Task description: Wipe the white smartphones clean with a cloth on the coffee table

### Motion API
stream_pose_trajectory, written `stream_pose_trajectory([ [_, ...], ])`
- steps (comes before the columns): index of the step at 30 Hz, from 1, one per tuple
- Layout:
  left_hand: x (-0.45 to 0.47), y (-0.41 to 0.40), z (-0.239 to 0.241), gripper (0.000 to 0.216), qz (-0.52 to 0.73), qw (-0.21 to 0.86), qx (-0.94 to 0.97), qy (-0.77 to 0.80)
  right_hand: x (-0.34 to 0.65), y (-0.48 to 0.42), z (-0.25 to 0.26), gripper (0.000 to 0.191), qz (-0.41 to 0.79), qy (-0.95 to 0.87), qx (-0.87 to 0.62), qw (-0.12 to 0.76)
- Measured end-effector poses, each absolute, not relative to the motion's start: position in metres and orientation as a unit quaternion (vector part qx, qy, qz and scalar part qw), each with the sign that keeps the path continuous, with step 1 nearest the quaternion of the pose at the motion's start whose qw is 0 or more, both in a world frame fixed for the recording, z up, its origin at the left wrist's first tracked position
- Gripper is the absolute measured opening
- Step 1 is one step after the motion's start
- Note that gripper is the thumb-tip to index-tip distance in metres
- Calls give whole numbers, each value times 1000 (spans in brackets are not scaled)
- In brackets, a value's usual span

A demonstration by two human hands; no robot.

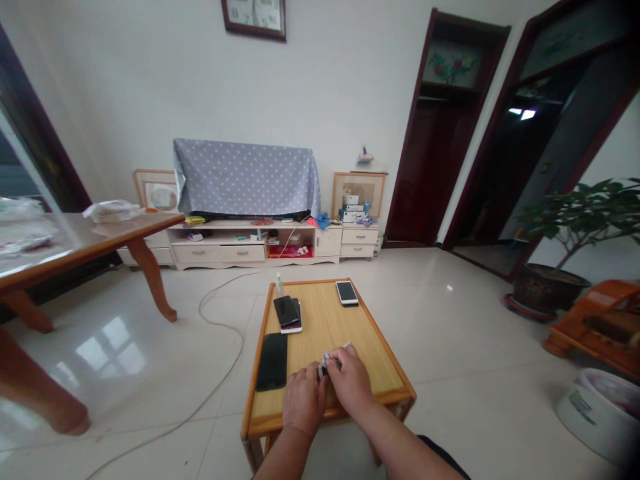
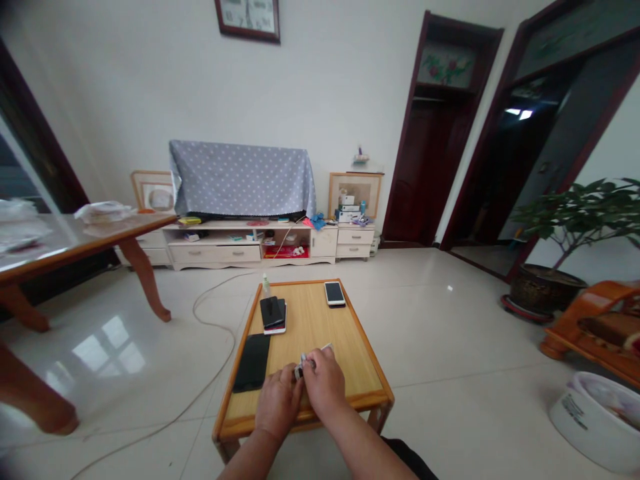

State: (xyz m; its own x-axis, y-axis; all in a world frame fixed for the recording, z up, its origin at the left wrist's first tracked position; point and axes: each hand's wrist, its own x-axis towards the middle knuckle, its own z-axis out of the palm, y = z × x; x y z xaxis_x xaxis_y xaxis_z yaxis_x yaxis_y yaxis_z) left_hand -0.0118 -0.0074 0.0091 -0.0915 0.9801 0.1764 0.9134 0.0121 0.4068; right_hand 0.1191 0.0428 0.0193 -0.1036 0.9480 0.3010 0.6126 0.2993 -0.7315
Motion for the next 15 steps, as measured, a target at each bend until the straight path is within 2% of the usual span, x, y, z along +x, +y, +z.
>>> stream_pose_trajectory([
  [10, -19, -11, 5, 30, 212, 102, 662, 711, 135, 72, 32, 20, 177, -691, -616, 334],
  [15, -22, -10, 0, 27, 213, 103, 667, 706, 113, 54, 28, 15, 178, -716, -596, 317],
])
